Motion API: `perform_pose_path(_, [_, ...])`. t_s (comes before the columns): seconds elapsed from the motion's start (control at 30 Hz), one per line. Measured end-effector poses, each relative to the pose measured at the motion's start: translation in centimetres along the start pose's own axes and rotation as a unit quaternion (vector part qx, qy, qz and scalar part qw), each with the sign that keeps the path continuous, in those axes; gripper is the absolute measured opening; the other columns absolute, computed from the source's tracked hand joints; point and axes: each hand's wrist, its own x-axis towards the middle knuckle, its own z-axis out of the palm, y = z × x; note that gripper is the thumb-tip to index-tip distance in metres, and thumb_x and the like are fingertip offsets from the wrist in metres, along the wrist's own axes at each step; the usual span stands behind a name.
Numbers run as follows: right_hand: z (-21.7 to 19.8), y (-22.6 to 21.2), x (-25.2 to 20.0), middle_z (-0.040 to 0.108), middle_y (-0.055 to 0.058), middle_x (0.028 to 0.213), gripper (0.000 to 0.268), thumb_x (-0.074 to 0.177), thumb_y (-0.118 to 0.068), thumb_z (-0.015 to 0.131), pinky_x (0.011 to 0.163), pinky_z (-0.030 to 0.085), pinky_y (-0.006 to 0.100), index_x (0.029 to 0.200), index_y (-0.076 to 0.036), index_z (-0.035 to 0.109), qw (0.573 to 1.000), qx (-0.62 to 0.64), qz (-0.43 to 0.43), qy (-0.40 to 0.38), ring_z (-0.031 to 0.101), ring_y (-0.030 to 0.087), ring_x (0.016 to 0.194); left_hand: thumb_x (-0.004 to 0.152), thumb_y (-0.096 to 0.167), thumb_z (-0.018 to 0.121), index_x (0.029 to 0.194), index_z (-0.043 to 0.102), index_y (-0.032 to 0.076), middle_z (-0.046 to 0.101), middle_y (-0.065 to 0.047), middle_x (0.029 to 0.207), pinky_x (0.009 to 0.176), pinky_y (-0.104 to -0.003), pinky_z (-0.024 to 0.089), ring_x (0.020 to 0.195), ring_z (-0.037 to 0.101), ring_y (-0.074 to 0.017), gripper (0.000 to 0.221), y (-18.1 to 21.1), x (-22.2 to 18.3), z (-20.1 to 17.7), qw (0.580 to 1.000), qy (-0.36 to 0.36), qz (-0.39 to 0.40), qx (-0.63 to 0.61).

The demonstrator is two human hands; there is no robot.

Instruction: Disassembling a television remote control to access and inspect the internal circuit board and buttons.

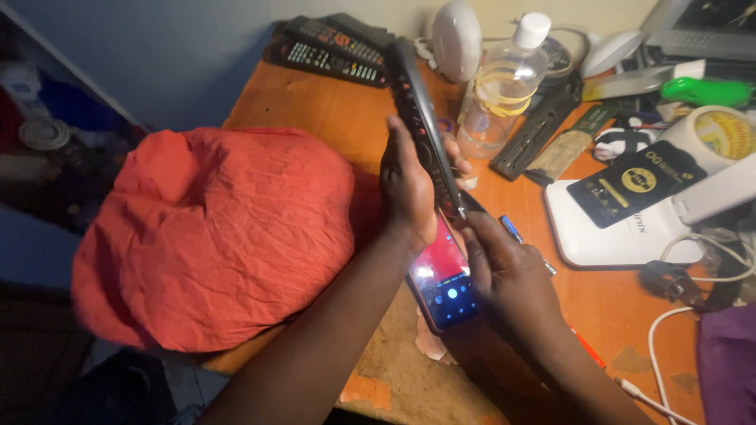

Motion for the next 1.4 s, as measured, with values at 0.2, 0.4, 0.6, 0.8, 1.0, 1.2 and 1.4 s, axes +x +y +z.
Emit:
perform_pose_path(0.2, [-0.4, 2.5, 1.2, 0.075, 0.024, 0.081, 0.022, 0.105, -0.031, 0.052, 0.079, 0.054, 0.065, 0.118, -0.032, 0.069, 1.0, -0.004, -0.013, 0.002, 0.069, 0.053, 0.089, 0.113, 0.037, 0.046, 0.117, 0.054, 0.009, 0.072, -0.016, 0.104, 0.074, -0.036, 0.063, 0.087, 0.073, -0.0256, 0.029, -1.2, 0.7, -1.3, 0.996, -0.067, 0.032, 0.051])
perform_pose_path(0.4, [-1.7, 2.4, 1.4, 0.076, 0.021, 0.081, 0.02, 0.106, -0.027, 0.052, 0.074, 0.057, 0.061, 0.116, -0.027, 0.07, 1.0, 0.011, -0.016, 0.019, 0.072, 0.05, 0.085, 0.086, 0.002, 0.068, 0.124, 0.039, 0.01, 0.061, -0.015, 0.108, 0.075, -0.047, 0.064, 0.09, 0.071, -0.0294, 0.048, -1.8, 0.2, -1.3, 0.986, -0.156, -0.064, 0.008])
perform_pose_path(0.6, [-2.2, 2.7, 1.5, 0.078, 0.021, 0.085, 0.023, 0.106, -0.023, 0.053, 0.073, 0.058, 0.06, 0.119, -0.025, 0.071, 0.999, 0.019, -0.041, 0.021, 0.074, 0.05, 0.084, 0.076, -0.016, 0.061, 0.12, 0.035, 0.012, 0.058, -0.011, 0.105, 0.066, -0.041, 0.063, 0.087, 0.075, -0.0299, 0.058, -1.6, 0.2, -1.4, 0.982, -0.179, -0.053, 0.036])
perform_pose_path(0.8, [-2.3, 2.9, 1.6, 0.078, 0.021, 0.086, 0.025, 0.106, -0.023, 0.053, 0.07, 0.059, 0.059, 0.122, -0.024, 0.072, 0.998, 0.026, -0.049, 0.023, 0.074, 0.049, 0.081, 0.072, -0.021, 0.058, 0.12, 0.033, 0.013, 0.053, -0.007, 0.104, 0.071, -0.04, 0.062, 0.09, 0.072, -0.0254, 0.064, -1.8, 0.1, -1.4, 0.978, -0.198, -0.065, 0.018])
perform_pose_path(1.0, [-1.9, 3.3, 1.8, 0.078, 0.02, 0.077, 0.025, 0.105, -0.02, 0.053, 0.076, 0.059, 0.055, 0.118, -0.021, 0.075, 0.995, 0.085, -0.047, -0.015, 0.077, 0.042, 0.08, 0.085, 0.0, 0.071, 0.118, 0.042, 0.012, 0.057, -0.007, 0.094, 0.053, -0.044, 0.059, 0.077, 0.072, -0.0249, 0.046, -0.7, -0.6, -1.1, 0.977, -0.189, -0.1, 0.018])
perform_pose_path(1.2, [-0.4, 2.7, 1.6, 0.081, 0.015, 0.086, 0.026, 0.105, -0.017, 0.054, 0.09, 0.058, 0.051, 0.116, -0.018, 0.077, 0.975, 0.203, -0.07, -0.047, 0.072, 0.018, 0.094, 0.099, 0.048, 0.066, 0.106, 0.046, 0.014, 0.051, 0.0, 0.08, 0.044, -0.028, 0.055, 0.057, 0.063, -0.0137, 0.041, 1.8, -2.7, 1.7, 0.991, -0.128, -0.027, 0.032])
perform_pose_path(1.4, [-0.5, 1.4, 1.0, 0.067, 0.014, 0.064, 0.024, 0.106, -0.02, 0.054, 0.079, 0.058, 0.045, 0.115, -0.017, 0.076, 0.982, 0.168, -0.071, -0.046, 0.064, 0.017, 0.072, 0.091, 0.062, 0.066, 0.103, 0.049, 0.014, 0.056, -0.003, 0.074, 0.034, -0.027, 0.048, 0.048, 0.062, -0.0148, 0.052, 2.6, -2.6, 2.0, 0.995, -0.022, -0.092, 0.04])
